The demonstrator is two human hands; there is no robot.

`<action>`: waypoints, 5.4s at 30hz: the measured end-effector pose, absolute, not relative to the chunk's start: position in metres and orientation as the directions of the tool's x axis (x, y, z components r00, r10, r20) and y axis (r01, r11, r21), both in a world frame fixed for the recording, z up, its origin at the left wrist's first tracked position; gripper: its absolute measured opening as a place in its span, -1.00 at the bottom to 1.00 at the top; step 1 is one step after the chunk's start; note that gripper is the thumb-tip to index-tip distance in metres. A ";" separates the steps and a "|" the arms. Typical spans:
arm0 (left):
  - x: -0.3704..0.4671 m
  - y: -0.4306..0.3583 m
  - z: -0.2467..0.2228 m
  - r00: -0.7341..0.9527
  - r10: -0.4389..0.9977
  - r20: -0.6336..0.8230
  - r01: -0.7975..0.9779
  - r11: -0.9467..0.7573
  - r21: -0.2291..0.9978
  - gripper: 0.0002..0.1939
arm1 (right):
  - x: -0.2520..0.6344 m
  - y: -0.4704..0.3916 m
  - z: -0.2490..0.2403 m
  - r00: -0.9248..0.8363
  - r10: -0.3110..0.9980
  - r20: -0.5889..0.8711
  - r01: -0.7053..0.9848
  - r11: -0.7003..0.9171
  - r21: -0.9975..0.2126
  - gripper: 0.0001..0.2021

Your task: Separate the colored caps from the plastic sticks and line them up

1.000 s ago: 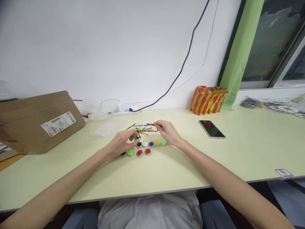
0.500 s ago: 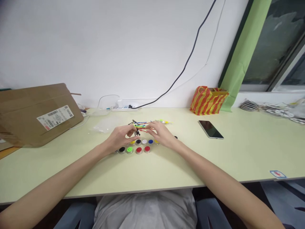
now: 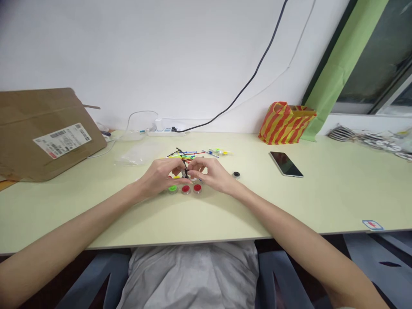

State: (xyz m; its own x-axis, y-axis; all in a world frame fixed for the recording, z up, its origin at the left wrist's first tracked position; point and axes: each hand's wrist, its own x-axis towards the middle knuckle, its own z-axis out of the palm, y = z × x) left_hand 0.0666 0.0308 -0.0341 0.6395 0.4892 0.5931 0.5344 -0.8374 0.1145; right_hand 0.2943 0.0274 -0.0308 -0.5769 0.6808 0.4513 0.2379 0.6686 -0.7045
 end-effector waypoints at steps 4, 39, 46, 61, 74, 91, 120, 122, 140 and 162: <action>0.067 0.032 -0.034 0.633 0.546 0.549 0.567 -0.810 0.152 -0.47 | 0.300 0.025 -0.020 -0.591 0.659 0.465 0.291 0.712 -0.639 -0.86; 0.059 0.032 -0.029 0.623 0.651 0.435 0.662 -0.734 0.152 -0.64 | 0.366 0.102 -0.035 -0.296 0.810 0.507 0.770 0.516 -0.375 -0.76; 0.059 0.031 -0.029 0.632 0.642 0.435 0.652 -0.743 0.149 -0.63 | 0.353 0.122 -0.054 -0.520 0.767 0.375 0.726 0.628 -0.279 -0.76; 0.058 0.032 -0.031 0.649 0.647 0.401 0.649 -0.746 0.154 -0.64 | 0.377 0.135 -0.068 -0.308 0.875 0.373 0.851 0.429 -0.302 -0.77; 0.058 0.031 -0.027 0.629 0.675 0.385 0.665 -0.724 0.182 -0.63 | 0.377 0.141 -0.058 -0.130 0.792 0.596 0.615 0.536 -0.578 -0.72; 0.089 0.036 -0.003 0.560 0.705 0.436 0.568 -0.709 0.418 -0.68 | 0.301 0.049 -0.030 -0.459 0.723 0.515 -0.178 0.493 -0.851 -0.69; 0.088 0.019 -0.030 0.650 0.557 0.516 0.371 -0.826 0.424 -0.85 | 0.299 0.026 -0.026 -0.759 0.547 0.353 -0.226 0.287 -0.931 -0.61; 0.090 0.019 -0.031 0.671 0.528 0.521 0.370 -0.847 0.382 -0.89 | 0.301 0.025 -0.024 -0.763 0.555 0.331 -0.195 0.290 -0.937 -0.61; 0.068 0.040 -0.032 0.559 0.613 0.558 0.575 -0.771 0.272 -0.90 | 0.328 0.086 -0.041 -0.273 0.787 0.553 0.472 0.611 -0.636 -0.61; 0.082 0.030 -0.034 0.488 0.476 0.731 0.484 -0.845 0.227 -0.75 | 0.296 0.034 -0.024 -0.512 0.750 0.419 0.123 0.547 -0.828 -0.63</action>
